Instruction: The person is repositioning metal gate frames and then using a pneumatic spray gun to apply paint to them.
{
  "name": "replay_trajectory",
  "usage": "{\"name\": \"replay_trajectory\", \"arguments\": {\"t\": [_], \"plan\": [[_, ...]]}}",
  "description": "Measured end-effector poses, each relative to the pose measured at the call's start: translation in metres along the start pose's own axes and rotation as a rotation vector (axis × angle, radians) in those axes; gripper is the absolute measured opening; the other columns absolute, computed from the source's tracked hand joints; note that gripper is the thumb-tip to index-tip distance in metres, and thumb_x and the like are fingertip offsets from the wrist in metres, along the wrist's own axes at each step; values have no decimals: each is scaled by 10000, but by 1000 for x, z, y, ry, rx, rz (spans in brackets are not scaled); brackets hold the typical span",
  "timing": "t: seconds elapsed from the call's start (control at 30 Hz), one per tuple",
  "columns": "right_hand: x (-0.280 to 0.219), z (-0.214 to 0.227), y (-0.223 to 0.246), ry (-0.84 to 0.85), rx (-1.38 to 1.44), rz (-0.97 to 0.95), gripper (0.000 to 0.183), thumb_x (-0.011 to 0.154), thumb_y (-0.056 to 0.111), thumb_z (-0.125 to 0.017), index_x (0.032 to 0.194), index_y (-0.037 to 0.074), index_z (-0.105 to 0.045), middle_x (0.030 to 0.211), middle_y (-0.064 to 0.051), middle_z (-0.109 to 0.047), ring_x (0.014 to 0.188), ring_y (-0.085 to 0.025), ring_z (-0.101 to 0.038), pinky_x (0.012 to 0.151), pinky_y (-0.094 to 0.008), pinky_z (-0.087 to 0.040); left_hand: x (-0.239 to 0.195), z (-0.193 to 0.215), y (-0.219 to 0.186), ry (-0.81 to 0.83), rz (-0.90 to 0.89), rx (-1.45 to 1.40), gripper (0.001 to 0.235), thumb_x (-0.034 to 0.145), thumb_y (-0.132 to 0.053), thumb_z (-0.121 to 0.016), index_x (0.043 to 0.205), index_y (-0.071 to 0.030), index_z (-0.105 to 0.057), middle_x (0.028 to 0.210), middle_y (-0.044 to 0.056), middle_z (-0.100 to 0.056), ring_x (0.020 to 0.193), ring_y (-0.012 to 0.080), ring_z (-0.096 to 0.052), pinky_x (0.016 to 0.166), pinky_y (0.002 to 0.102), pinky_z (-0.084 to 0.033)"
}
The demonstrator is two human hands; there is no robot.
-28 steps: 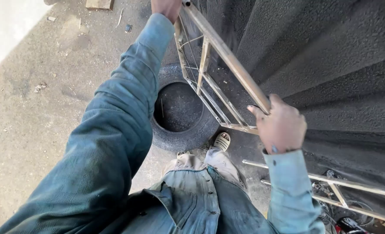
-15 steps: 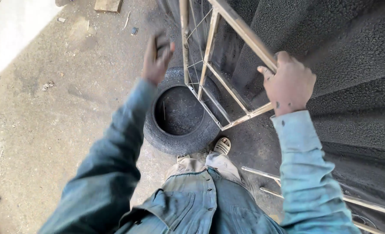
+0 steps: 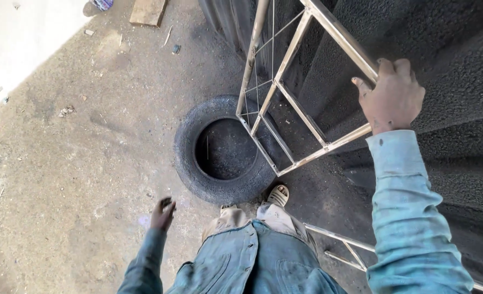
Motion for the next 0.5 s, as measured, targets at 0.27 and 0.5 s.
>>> {"name": "replay_trajectory", "arguments": {"t": [0.27, 0.5], "plan": [[10, -7, -5, -134, -40, 40, 435, 922, 439, -827, 1156, 80, -749, 1068, -108, -629, 912, -237, -600, 774, -353, -515, -54, 32, 75, -92, 478, 166, 510, 938, -375, -698, 1341, -77, -599, 1260, 152, -678, 931, 327, -709, 622, 472, -500], [-16, 45, 6, -172, 36, 2, 611, 827, 411, -883, 1311, 90, -695, 1082, -162, -661, 978, -332, -628, 852, -479, -515, -54, 37, 59, -162, 682, 270, 521, 1021, -363, -681, 1444, -79, -573, 1333, 163, -675, 1084, 360, -712, 826, 508, -573]]}}
Point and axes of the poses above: each hand's wrist, its own x-axis towards the middle knuckle, its own z-axis out of the back of the hand, y = z × x, the point moved 4 cm from there along x, towards the middle knuckle
